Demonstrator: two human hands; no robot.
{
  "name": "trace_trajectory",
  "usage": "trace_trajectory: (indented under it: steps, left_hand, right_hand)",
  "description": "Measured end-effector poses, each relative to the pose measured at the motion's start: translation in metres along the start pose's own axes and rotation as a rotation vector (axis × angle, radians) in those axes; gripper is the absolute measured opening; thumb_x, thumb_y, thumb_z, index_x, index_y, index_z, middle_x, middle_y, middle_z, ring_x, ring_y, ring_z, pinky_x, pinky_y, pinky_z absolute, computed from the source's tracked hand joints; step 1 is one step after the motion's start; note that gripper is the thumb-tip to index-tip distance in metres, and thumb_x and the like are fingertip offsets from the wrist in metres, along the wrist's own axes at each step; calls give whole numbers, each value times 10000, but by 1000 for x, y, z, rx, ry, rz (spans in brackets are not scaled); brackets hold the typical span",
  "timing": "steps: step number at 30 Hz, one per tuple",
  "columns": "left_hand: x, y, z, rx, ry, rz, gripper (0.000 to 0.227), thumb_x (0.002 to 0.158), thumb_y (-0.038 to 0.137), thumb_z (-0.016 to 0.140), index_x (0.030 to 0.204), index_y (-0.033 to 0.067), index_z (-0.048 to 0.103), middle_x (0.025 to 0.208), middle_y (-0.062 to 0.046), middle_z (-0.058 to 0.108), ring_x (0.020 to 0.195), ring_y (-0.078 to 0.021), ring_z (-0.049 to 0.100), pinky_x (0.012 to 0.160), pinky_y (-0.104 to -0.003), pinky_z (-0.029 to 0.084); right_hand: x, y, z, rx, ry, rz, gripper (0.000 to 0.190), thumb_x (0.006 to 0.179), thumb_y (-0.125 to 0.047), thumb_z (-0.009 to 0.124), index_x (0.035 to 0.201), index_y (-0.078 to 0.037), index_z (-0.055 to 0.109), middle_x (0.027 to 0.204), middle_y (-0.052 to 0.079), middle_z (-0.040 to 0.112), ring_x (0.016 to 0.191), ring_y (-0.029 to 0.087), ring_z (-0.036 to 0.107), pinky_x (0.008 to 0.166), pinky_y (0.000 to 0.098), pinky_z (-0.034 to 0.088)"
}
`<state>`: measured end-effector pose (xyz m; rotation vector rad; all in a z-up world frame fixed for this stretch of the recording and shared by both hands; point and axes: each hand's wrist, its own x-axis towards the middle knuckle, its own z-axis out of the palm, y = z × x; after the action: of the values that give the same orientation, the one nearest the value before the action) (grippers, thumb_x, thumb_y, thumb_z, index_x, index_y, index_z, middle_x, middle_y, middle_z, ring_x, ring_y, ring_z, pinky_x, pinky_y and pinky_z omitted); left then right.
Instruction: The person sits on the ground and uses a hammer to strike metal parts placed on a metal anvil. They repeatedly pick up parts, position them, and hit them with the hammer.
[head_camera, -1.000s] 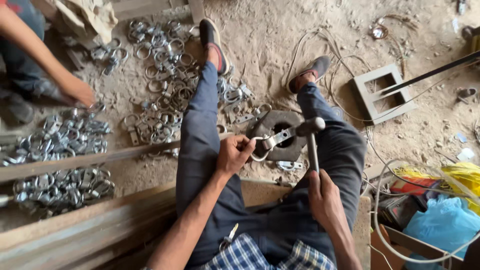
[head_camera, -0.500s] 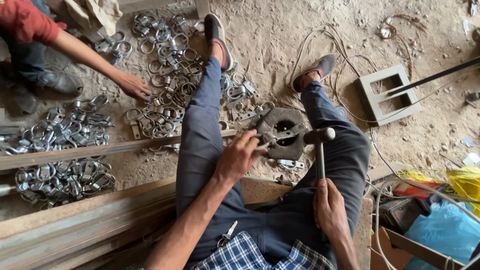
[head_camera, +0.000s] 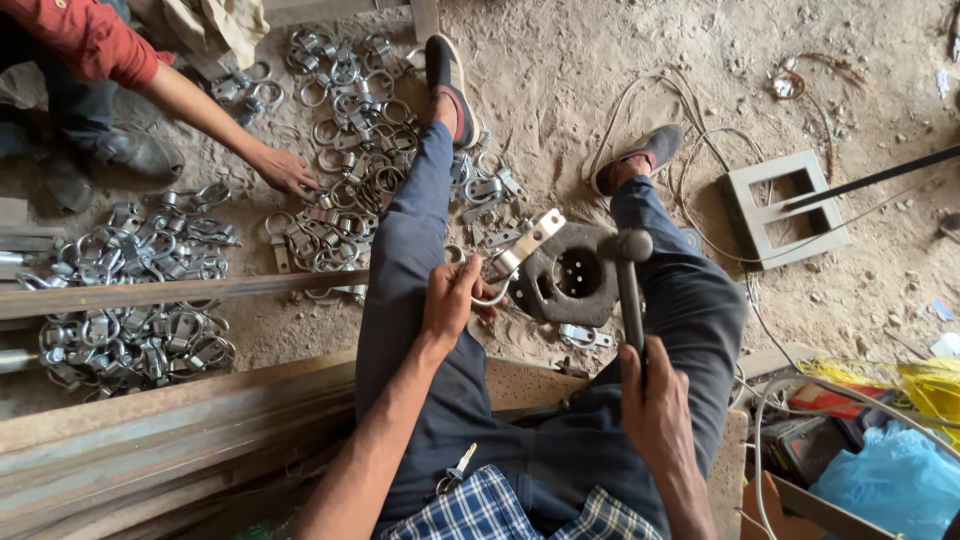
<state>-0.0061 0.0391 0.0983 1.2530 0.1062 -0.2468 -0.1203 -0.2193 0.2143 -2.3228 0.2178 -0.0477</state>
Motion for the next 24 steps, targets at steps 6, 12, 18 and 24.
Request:
trace_trajectory:
  steps: [6, 12, 18, 24]
  left_hand:
    - [-9, 3, -1, -97, -74, -71, 471, 1082, 331, 493, 664, 112, 499, 678, -225, 727, 487, -215, 708, 385, -311, 541]
    - [-6, -5, -2, -72, -70, -98, 497, 1092, 313, 486, 651, 84, 512, 674, -230, 732, 473, -213, 702, 394, -314, 553]
    - [-8, 6, 5, 7, -98, -152, 391, 1038, 274, 537, 782, 11, 674, 666, -192, 731, 492, -209, 709, 420, -319, 579]
    - [-7, -3, 9, 93, -24, -156, 315, 1012, 265, 577, 913, -12, 690, 701, -154, 725, 507, -190, 669, 450, -310, 533]
  right_hand:
    - [16, -27, 3, 22, 88, -130, 237, 1102, -233, 469, 1015, -26, 545, 494, 59, 487, 354, 138, 483, 362, 362, 311]
    - [19, -14, 39, 41, -11, 35, 205, 1081, -229, 453, 1015, -38, 488, 505, 66, 543, 349, 173, 522, 296, 378, 398]
    - [18, 14, 69, -340, -9, -174, 231, 1073, -255, 519, 1041, -30, 477, 608, 215, 571, 534, 416, 574, 485, 530, 454]
    - [15, 24, 69, -214, -62, 51, 239, 1041, -286, 557, 1066, -60, 482, 731, 285, 630, 716, 521, 623, 589, 615, 469]
